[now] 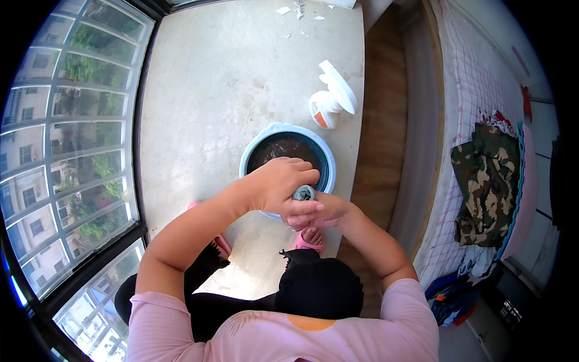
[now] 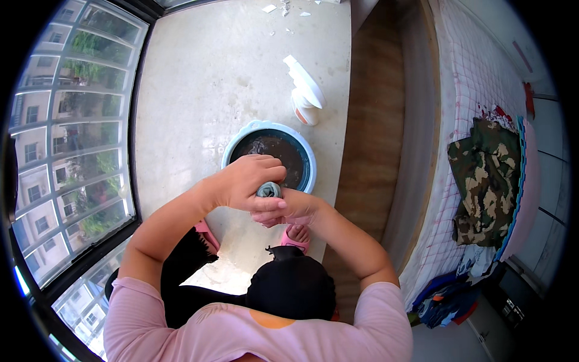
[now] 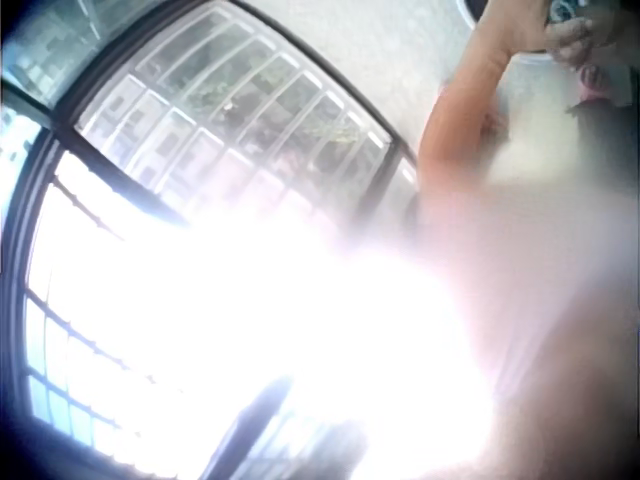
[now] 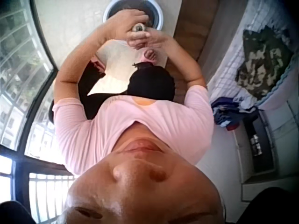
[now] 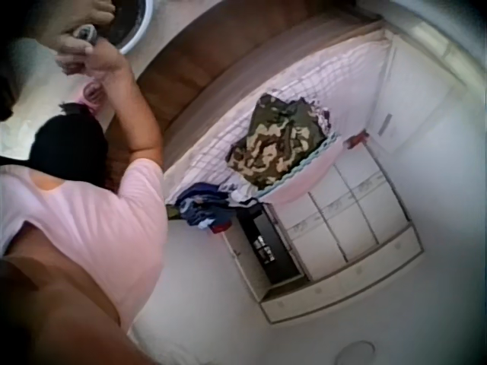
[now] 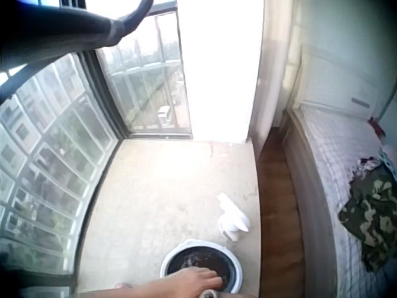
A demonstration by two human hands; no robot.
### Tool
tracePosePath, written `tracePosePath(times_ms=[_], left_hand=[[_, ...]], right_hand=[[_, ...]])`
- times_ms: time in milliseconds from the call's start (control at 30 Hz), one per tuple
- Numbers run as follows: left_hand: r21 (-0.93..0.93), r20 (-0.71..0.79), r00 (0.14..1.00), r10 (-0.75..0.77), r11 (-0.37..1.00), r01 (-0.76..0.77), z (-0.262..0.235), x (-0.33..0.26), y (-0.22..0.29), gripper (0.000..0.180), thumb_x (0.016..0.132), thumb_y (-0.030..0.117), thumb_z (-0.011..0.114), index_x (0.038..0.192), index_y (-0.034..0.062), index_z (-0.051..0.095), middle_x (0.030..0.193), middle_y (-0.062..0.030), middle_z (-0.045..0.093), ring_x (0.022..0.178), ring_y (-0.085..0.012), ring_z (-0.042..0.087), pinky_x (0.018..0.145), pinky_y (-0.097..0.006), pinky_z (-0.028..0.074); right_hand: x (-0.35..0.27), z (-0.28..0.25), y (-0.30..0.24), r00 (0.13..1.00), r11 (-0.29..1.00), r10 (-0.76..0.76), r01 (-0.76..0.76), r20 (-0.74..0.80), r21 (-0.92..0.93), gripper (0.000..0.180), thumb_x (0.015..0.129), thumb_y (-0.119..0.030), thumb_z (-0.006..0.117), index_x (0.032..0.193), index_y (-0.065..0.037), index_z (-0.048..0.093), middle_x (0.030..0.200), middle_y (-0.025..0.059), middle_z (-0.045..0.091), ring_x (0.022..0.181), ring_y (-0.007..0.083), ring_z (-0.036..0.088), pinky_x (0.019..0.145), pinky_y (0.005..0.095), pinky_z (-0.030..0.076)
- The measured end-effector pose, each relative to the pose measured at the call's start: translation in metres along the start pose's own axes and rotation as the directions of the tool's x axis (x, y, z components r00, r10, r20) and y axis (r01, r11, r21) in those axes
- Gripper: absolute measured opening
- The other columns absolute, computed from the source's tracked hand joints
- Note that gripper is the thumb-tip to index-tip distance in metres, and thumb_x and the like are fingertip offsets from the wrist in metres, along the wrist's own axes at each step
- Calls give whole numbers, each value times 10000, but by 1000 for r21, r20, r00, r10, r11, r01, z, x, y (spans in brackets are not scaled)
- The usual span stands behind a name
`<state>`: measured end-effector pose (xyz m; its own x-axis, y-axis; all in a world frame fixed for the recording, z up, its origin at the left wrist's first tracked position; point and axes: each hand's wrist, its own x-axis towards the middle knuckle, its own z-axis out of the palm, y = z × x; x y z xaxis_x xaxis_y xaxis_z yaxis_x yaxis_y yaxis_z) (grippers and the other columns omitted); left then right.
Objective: The person wrings out a cloth in a bucket of water and wipes the metal frame of a balcony window. The person cleans the vertical and horizontal sections of the frame, occasionally opening the window to reach different areas.
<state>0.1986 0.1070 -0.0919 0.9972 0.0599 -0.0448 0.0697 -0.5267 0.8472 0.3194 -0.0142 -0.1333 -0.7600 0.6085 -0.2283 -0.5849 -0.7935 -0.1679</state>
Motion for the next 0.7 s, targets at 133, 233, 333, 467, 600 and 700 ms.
tracePosePath(times_ms=[133,233,333,467,600,700], left_hand=[[306,61,992,107,944,-121,-6,0,3,384,828,381,533,658,40,580,643,-114,556,690,-287,562,655,-356,449],[428,76,997,-22,903,-13,0,0,0,425,851,357,487,577,45,576,559,-125,549,588,-311,559,593,-375,453],[401,-61,940,-335,854,331,22,-3,-13,482,873,349,442,547,20,572,558,-170,555,537,-350,554,537,-409,450],[-63,-277,590,-758,628,776,64,-3,-46,509,878,359,385,654,-38,612,654,-253,589,603,-403,586,584,-440,478],[-677,-117,57,-991,122,726,108,0,-86,542,856,377,373,842,-100,630,755,-271,631,643,-393,623,624,-417,500],[-887,436,62,-898,-417,201,100,9,-77,416,860,409,333,539,146,306,465,15,255,366,-130,195,360,-292,184]], right_hand=[[-4,38,-12,918,714,-250,-40,-308,-699,209,815,-201,669,928,-38,607,844,9,628,784,111,579,697,274,476],[9,5,12,781,481,-543,-13,-309,-876,246,773,-189,683,893,4,588,831,66,637,776,143,602,695,297,482],[24,-18,14,585,120,-746,-354,-319,-928,199,740,-209,613,716,-12,597,719,151,640,694,312,638,608,379,507],[44,-49,9,512,-156,-842,-536,-173,-830,185,727,-217,579,618,-69,602,625,162,621,602,324,630,532,399,503],[63,-91,12,533,-386,-846,-620,-5,-683,142,731,-203,574,627,-112,605,633,114,631,579,259,641,516,370,503],[66,-103,4,645,-555,-764,-667,-14,-497,107,729,-184,572,645,-126,604,665,76,643,621,232,646,569,354,505]])
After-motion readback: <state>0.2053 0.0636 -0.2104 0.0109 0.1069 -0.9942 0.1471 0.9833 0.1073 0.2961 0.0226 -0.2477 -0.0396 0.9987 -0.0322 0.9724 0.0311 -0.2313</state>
